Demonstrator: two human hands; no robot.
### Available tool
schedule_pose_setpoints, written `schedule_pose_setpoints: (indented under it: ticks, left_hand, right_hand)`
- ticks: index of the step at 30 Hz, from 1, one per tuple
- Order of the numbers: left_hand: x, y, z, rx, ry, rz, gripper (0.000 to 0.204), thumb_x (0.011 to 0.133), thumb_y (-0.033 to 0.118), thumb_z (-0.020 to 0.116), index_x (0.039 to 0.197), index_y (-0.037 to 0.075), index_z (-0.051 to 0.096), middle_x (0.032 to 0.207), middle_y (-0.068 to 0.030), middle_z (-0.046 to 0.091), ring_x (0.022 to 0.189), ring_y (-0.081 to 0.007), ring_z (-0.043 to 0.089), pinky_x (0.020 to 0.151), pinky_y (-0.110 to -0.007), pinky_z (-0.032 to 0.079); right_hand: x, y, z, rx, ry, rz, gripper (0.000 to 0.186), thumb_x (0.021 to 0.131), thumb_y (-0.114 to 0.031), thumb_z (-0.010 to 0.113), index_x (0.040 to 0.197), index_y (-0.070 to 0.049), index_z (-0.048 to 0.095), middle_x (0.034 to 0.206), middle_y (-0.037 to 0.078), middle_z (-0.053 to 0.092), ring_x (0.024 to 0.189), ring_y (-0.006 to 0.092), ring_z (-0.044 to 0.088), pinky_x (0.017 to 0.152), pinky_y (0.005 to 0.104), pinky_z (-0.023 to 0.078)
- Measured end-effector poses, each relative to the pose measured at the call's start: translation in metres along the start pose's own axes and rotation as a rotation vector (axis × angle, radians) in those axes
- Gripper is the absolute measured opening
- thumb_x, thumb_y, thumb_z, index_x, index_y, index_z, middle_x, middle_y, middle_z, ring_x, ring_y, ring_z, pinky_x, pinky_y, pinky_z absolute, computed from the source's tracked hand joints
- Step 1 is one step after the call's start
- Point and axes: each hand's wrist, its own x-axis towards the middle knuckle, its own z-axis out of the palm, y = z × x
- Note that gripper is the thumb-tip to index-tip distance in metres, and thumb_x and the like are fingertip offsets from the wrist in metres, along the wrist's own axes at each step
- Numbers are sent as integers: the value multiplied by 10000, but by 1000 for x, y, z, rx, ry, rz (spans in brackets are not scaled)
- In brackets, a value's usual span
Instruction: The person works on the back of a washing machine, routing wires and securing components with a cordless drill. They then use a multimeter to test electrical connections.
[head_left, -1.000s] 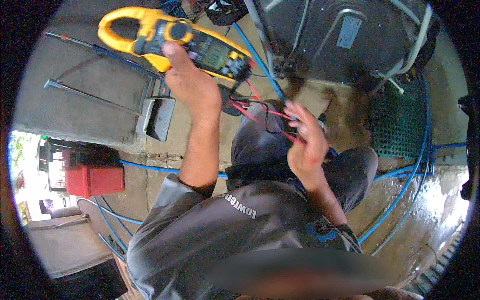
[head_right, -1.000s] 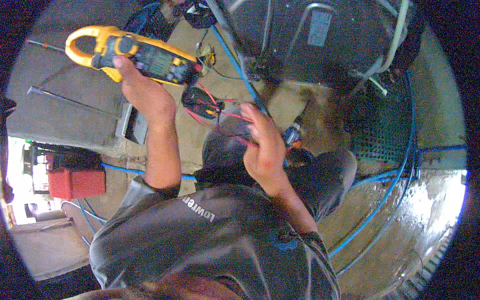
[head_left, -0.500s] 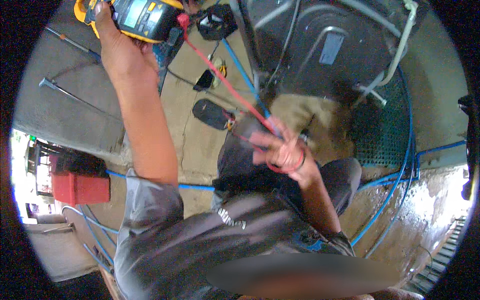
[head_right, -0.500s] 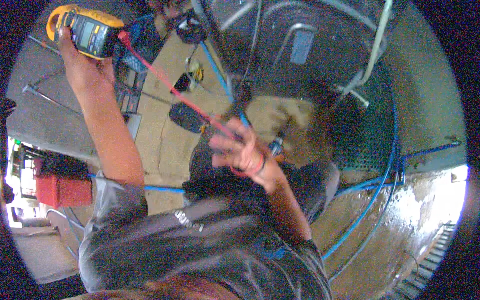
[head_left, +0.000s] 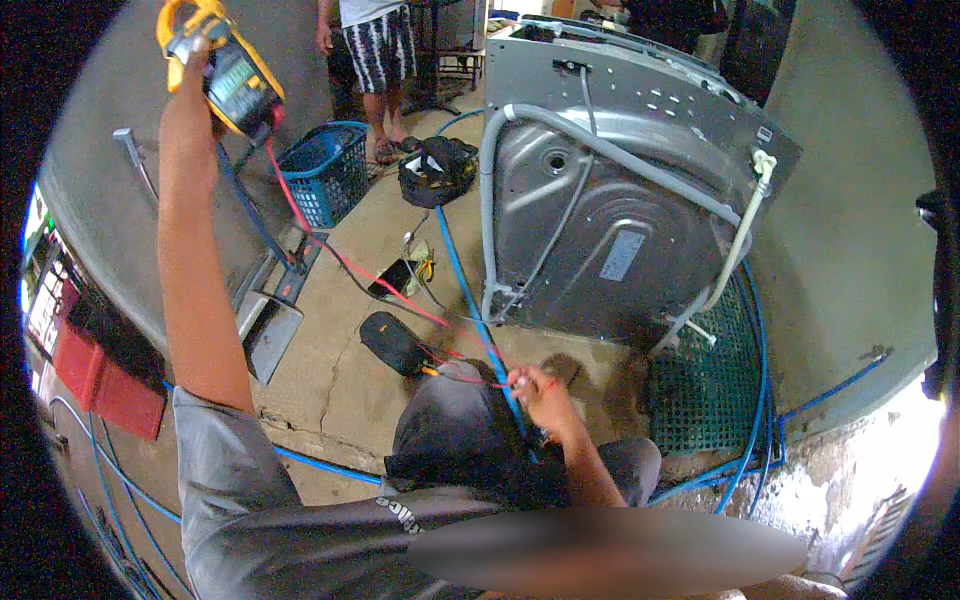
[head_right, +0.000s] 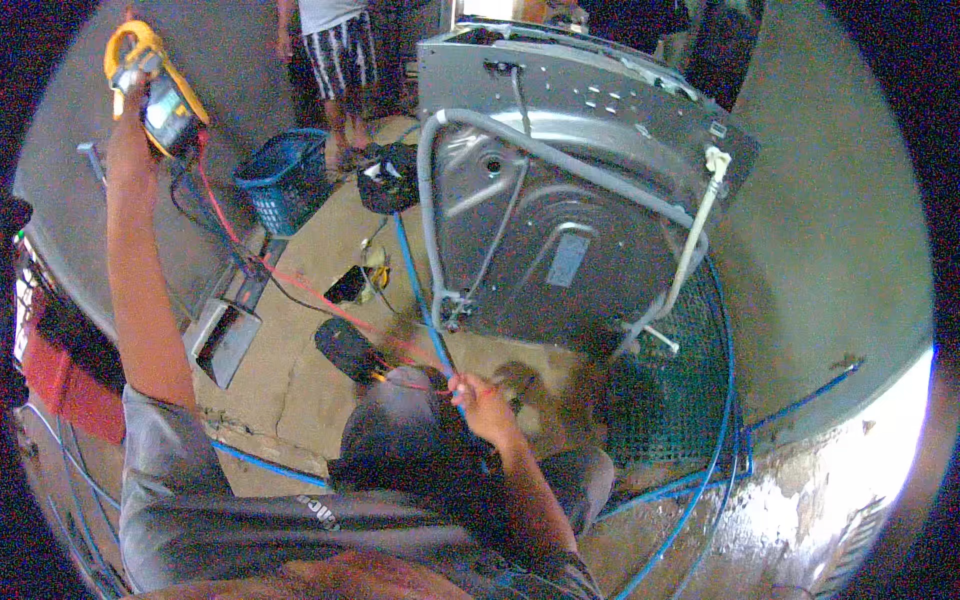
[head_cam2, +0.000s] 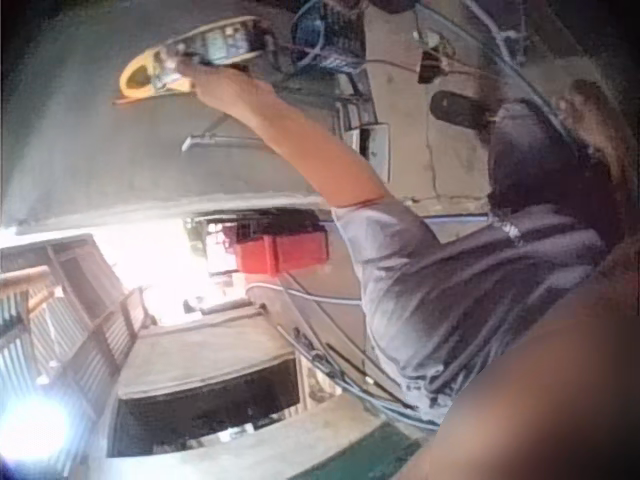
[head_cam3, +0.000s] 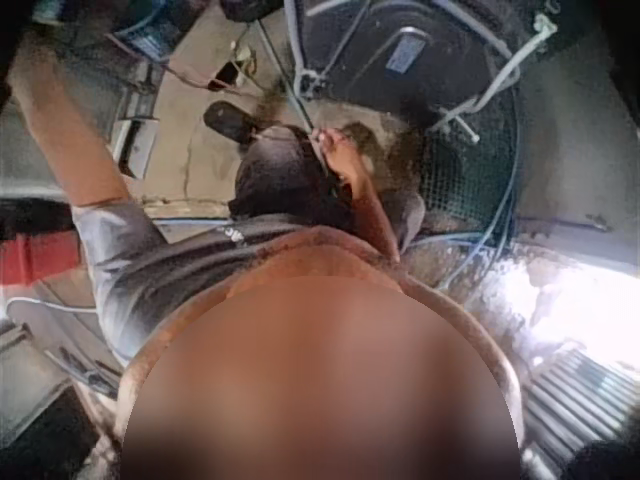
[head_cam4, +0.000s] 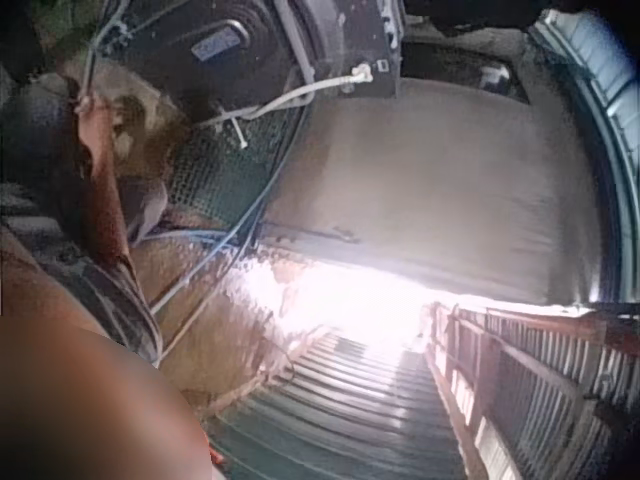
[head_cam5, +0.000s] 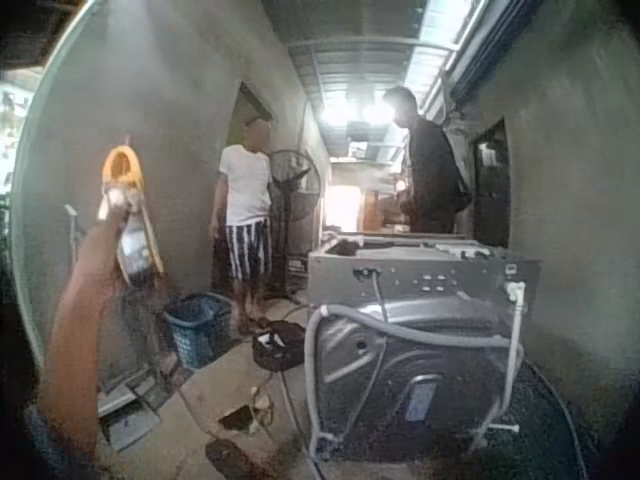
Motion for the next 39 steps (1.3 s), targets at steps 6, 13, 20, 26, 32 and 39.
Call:
schedule_pose_setpoints:
  ticks: [6,13,20,26,32,39]
  left_hand:
    - [-42,-59,-26,754,-122,-57,872,926,764,549,1108,-69,732,956,-148,733,917,-247,664,873,-389,492]
    - [-108,-119,10,385,-193,-307,767,966,696,552,997,-46,742,901,-141,737,812,-237,662,763,-384,485]
    - [-112,-122,24,249,-262,-369,610,967,597,651,1021,-2,752,895,-45,697,822,-149,586,763,-323,452]
    - [-96,-116,17,148,-290,-389,554,1004,525,655,1148,-3,740,1027,-43,728,931,-114,616,859,-298,480]
    - [-64,-132,0,109,-327,-482,655,985,637,609,1137,15,749,993,-22,710,872,-125,570,777,-290,448]
    - [-47,-129,-13,128,-253,-478,705,958,673,619,1181,12,723,982,-31,695,842,-122,539,727,-283,407]
  right_hand:
    - [136,-122,-59,396,66,-100,270,1081,-282,577,1194,-49,655,962,27,725,813,107,672,679,275,533]
    - [238,-284,-65,-19,56,-451,308,1067,-309,578,1148,-37,698,916,81,724,809,174,682,740,322,542]
    - [277,-337,-59,-770,149,-623,282,1036,-252,565,1098,-47,749,1000,215,739,966,416,699,859,475,548]
    - [297,-358,-82,-613,374,-659,281,984,-303,661,1041,-48,765,851,125,762,826,293,737,781,411,561]
    - [324,-377,-102,-575,574,-644,251,964,-297,675,1031,-67,752,908,151,762,880,313,747,804,457,573]
    - [382,-394,-136,-544,723,-650,311,922,-227,712,1128,-11,628,921,142,760,788,271,768,760,388,594]
